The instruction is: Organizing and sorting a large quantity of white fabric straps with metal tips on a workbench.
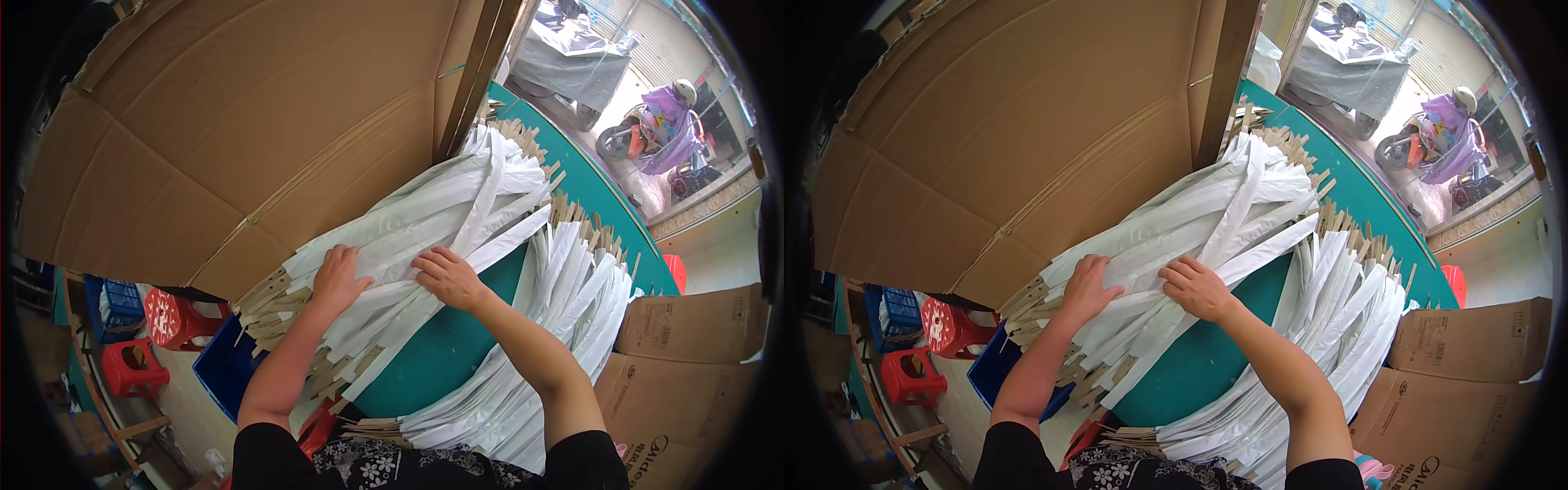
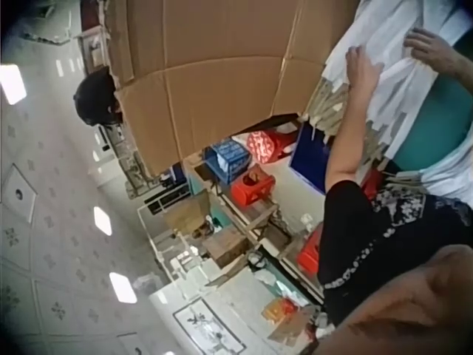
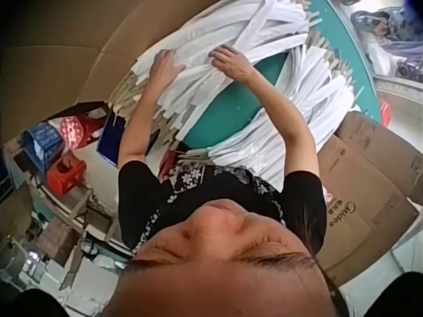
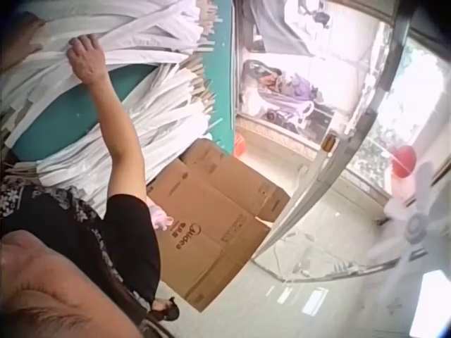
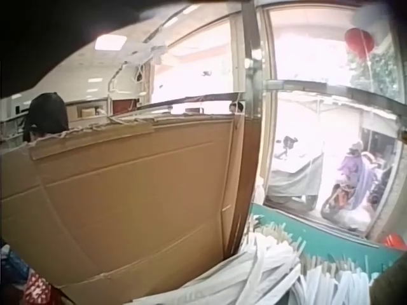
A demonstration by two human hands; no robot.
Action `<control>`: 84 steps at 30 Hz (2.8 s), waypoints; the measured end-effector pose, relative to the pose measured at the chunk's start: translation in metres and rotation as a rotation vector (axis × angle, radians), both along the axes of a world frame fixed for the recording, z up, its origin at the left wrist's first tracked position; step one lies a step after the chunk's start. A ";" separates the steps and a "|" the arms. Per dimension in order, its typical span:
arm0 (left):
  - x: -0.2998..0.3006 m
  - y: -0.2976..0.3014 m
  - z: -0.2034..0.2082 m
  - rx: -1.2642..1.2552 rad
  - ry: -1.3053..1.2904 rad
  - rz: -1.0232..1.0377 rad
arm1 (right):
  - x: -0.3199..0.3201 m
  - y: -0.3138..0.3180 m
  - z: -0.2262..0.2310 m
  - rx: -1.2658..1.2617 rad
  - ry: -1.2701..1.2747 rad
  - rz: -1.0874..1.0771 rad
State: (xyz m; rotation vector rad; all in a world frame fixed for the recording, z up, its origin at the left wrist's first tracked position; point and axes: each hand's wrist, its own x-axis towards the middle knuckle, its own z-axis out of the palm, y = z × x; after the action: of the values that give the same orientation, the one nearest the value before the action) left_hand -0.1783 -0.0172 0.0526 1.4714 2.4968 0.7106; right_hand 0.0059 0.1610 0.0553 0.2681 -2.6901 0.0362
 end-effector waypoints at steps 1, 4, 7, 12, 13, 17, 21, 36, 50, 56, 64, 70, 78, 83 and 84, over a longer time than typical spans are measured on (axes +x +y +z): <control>-0.005 -0.001 -0.003 -0.050 -0.069 -0.010 | 0.004 0.000 -0.003 -0.005 -0.009 0.019; -0.008 0.001 0.001 -0.090 -0.085 -0.056 | 0.024 0.002 -0.004 0.018 -0.054 0.076; 0.006 -0.002 0.018 -0.166 -0.117 -0.071 | 0.033 0.002 -0.002 0.050 -0.086 0.131; 0.040 -0.010 0.033 -0.251 -0.582 -0.366 | 0.018 0.000 0.015 -0.055 -0.010 0.038; 0.034 -0.005 0.028 -0.250 -0.581 -0.368 | 0.019 0.002 0.011 -0.054 -0.009 0.037; -0.022 0.013 0.014 0.213 0.265 0.014 | 0.021 0.002 0.002 -0.083 -0.086 0.021; -0.045 0.017 0.005 -0.099 0.156 0.035 | 0.022 -0.003 0.009 -0.051 -0.178 -0.045; -0.038 0.003 -0.022 0.096 0.091 -0.010 | 0.015 -0.004 0.010 -0.008 -0.091 -0.011; 0.020 -0.025 0.020 0.110 0.453 -0.256 | 0.039 -0.006 0.004 0.017 0.123 -0.077; 0.053 -0.039 0.032 0.086 0.436 -0.313 | 0.041 -0.010 0.005 0.025 0.069 -0.099; 0.051 -0.018 0.038 0.052 -0.379 -0.152 | 0.043 -0.001 0.001 -0.077 -0.162 0.003; -0.047 0.030 -0.021 0.195 0.153 0.130 | 0.032 -0.005 0.007 -0.114 -0.145 -0.003; 0.023 0.008 0.037 -0.106 -0.081 -0.310 | 0.027 -0.005 0.027 -0.023 0.021 -0.101; 0.025 0.017 0.044 -0.198 -0.494 -0.169 | 0.036 0.004 0.009 -0.038 -0.231 0.033; 0.024 0.015 0.031 -0.023 -0.227 -0.167 | 0.038 0.003 0.009 -0.034 -0.304 0.053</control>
State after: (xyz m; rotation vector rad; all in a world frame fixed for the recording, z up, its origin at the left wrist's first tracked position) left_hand -0.1546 -0.0018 0.0832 1.4788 2.1800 0.7686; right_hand 0.0443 0.1640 0.0638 0.3474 -2.9800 0.1498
